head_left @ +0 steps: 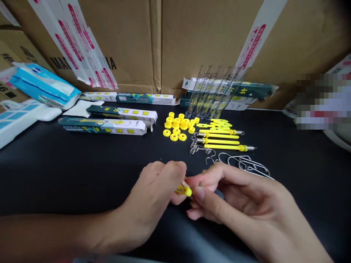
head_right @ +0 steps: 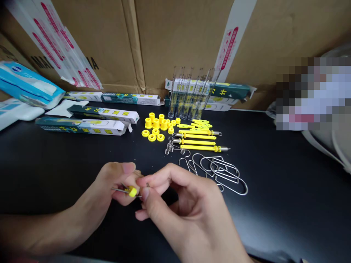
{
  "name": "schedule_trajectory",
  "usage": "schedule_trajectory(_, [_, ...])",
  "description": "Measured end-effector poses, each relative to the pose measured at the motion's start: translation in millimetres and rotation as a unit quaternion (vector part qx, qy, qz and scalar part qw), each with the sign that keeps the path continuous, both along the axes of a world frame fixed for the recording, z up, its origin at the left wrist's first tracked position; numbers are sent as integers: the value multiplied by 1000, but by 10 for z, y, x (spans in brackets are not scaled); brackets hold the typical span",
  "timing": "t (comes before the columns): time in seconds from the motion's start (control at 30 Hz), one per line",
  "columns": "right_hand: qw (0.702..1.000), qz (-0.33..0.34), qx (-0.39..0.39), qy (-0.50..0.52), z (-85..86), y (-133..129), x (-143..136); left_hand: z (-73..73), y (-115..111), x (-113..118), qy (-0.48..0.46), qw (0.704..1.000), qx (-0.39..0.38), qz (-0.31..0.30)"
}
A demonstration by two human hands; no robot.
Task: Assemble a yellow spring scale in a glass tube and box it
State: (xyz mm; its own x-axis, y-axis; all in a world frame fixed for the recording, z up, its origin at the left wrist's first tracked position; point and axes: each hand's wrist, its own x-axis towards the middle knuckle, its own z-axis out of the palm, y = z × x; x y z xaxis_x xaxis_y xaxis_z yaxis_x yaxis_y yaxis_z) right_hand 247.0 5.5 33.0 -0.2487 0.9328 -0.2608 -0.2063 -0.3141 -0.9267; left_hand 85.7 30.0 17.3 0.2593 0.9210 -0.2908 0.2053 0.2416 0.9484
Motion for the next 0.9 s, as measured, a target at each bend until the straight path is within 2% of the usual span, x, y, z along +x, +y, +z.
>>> schedule_trajectory(0.13, [1000, 15, 16, 2, -40, 28, 38, -54, 0, -26, -14, 999, 42, -20])
schedule_trajectory(0.3, [998, 45, 48, 6, -88, 61, 82, 19, 13, 10, -11, 1000, 17, -18])
schedule_trajectory(0.37, [996, 43, 79, -14, -107, 53, 94, 56, 26, 33, -3, 1000, 2, -20])
schedule_trajectory(0.43, [987, 13, 149, -59, -127, 32, 105, 67, 39, 45, -4, 1000, -15, -24])
schedule_trajectory(0.53, [941, -29, 296, -159, -148, 9, 119, 33, 50, 38, 15, 1000, -7, -11])
schedule_trajectory(0.6, [901, -21, 371, -223, -150, 18, 128, 1, 55, 26, 39, 999, 18, -5])
schedule_trajectory(0.67, [873, -5, 412, -260, -146, 43, 139, -18, 65, 22, 54, 998, 32, -8])
schedule_trajectory(0.8, [864, 2, 423, -273, -141, 92, 163, -18, 102, 38, 40, 999, 27, -7])
schedule_trajectory(0.9, [888, 1, 385, -252, -141, 112, 161, 0, 124, 53, -31, 999, 23, -18])
